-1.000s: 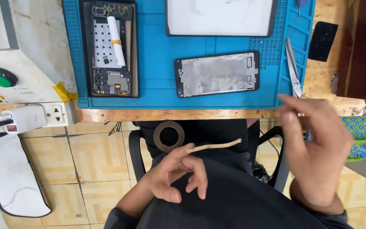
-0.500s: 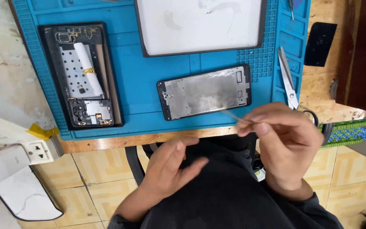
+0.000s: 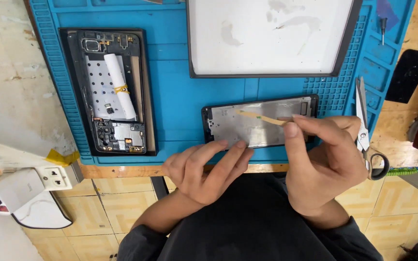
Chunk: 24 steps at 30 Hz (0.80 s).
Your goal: Applying double-sided adhesive tape to a mobile phone screen frame during a repair process.
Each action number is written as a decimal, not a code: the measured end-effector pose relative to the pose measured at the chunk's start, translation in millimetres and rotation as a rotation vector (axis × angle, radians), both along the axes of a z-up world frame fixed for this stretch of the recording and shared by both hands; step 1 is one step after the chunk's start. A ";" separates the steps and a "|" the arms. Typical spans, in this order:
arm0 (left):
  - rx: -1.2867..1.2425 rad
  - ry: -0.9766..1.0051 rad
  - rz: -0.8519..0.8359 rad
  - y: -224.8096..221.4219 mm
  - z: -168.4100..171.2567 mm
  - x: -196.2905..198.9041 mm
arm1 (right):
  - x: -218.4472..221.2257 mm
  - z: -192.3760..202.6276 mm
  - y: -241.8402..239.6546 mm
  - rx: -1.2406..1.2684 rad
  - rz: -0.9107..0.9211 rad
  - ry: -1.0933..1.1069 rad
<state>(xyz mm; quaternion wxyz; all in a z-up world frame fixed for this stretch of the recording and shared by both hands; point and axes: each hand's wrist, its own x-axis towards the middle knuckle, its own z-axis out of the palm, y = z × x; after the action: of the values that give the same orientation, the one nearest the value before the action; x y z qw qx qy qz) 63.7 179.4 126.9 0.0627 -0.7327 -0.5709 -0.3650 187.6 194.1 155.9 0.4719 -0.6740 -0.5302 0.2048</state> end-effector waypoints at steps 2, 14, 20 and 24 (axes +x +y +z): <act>-0.006 -0.003 0.012 2.3 0.4 0.7 | -1.1 -0.2 1.8 -0.027 -0.008 0.012; -0.024 0.028 0.094 4.8 0.7 1.7 | -1.2 3.4 7.5 -0.157 0.054 -0.004; -0.014 0.063 0.099 6.8 2.2 2.5 | -4.2 4.0 10.3 -0.141 0.044 -0.104; -0.009 0.079 0.113 11.0 3.2 5.9 | -5.0 7.1 13.7 -0.115 0.065 -0.119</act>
<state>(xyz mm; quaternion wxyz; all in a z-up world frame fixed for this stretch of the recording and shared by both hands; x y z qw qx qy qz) 69.7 190.5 130.1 0.1024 -0.7135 -0.6099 -0.3293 182.6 207.8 163.1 0.3929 -0.6934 -0.5664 0.2097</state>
